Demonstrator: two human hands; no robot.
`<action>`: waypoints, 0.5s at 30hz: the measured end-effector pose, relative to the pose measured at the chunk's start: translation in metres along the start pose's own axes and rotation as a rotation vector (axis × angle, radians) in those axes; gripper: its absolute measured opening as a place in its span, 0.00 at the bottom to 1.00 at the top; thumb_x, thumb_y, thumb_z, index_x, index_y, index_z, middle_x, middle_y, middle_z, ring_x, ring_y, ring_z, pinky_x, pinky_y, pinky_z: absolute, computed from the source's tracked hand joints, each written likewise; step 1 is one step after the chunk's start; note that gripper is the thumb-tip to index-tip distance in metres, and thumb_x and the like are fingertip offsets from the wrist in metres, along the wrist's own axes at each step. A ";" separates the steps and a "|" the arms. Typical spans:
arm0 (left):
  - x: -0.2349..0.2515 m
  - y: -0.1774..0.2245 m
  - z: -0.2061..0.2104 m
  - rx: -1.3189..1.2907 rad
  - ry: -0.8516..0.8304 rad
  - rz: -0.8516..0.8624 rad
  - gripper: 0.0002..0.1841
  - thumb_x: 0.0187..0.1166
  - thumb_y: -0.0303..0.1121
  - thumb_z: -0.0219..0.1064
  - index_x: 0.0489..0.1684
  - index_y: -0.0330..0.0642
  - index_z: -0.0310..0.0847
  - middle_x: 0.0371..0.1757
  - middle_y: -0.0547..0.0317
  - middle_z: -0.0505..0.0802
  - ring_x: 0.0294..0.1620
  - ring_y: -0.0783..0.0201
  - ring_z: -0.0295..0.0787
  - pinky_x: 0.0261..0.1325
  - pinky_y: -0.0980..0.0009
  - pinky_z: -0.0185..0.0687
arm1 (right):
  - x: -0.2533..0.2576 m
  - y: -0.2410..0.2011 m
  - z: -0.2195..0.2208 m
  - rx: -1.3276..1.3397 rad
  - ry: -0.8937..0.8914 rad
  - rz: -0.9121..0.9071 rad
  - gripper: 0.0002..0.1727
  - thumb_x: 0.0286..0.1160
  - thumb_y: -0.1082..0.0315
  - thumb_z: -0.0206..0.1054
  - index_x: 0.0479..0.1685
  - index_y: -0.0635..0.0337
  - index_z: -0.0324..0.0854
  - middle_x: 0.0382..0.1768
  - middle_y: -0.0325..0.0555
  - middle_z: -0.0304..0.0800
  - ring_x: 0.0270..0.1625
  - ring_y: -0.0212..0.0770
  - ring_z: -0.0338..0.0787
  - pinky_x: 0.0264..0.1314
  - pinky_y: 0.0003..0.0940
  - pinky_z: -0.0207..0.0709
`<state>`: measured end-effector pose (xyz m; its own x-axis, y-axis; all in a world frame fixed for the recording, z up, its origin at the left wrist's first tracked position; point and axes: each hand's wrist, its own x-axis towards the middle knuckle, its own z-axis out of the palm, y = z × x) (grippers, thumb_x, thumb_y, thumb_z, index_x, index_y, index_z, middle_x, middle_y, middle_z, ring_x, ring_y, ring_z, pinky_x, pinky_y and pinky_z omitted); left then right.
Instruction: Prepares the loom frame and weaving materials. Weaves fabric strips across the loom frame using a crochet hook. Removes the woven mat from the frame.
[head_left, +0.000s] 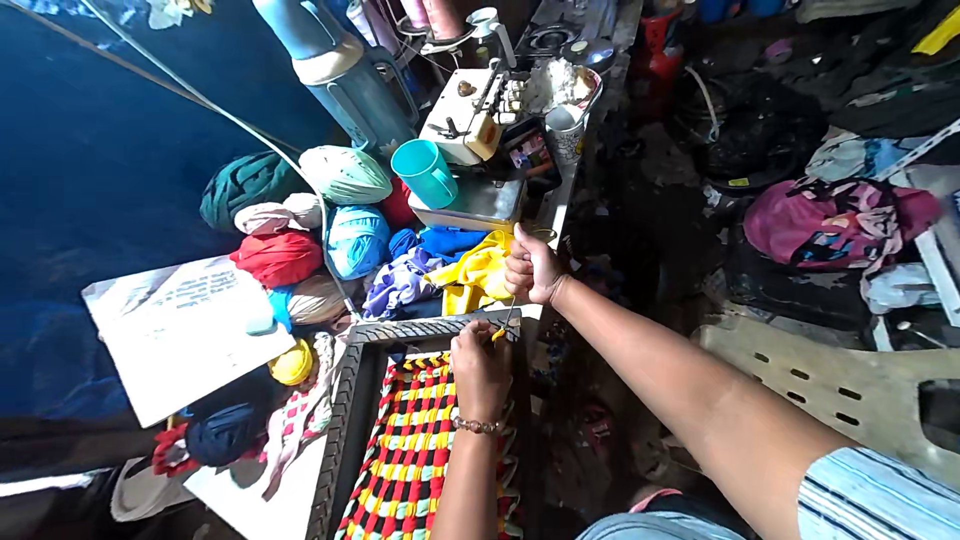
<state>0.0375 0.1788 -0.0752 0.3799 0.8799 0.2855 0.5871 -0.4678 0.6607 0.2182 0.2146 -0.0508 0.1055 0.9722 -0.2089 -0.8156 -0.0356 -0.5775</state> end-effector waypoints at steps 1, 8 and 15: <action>0.001 -0.001 -0.001 0.012 0.000 0.012 0.18 0.64 0.24 0.76 0.51 0.25 0.81 0.35 0.45 0.93 0.41 0.44 0.90 0.50 0.45 0.84 | -0.003 -0.003 0.010 -0.053 -0.052 -0.010 0.33 0.96 0.51 0.34 0.07 0.40 0.52 0.03 0.25 0.52 0.05 0.23 0.54 0.11 0.21 0.52; 0.012 -0.002 -0.014 0.020 -0.242 -0.067 0.22 0.71 0.26 0.71 0.65 0.28 0.79 0.44 0.46 0.95 0.51 0.43 0.90 0.59 0.46 0.82 | -0.012 -0.003 0.053 -0.242 -0.056 0.000 0.32 0.96 0.53 0.42 0.09 0.43 0.54 0.04 0.26 0.53 0.07 0.23 0.53 0.12 0.21 0.51; 0.017 -0.004 -0.013 -0.139 -0.317 -0.226 0.28 0.76 0.26 0.63 0.77 0.29 0.64 0.46 0.45 0.93 0.47 0.52 0.91 0.55 0.54 0.84 | 0.012 -0.007 0.031 -0.146 0.169 0.157 0.32 0.95 0.43 0.40 0.12 0.42 0.52 0.05 0.27 0.48 0.06 0.26 0.49 0.11 0.22 0.50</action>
<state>0.0324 0.1968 -0.0645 0.4663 0.8799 -0.0916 0.5873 -0.2305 0.7758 0.2071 0.2335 -0.0246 0.0875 0.9003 -0.4263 -0.7402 -0.2276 -0.6327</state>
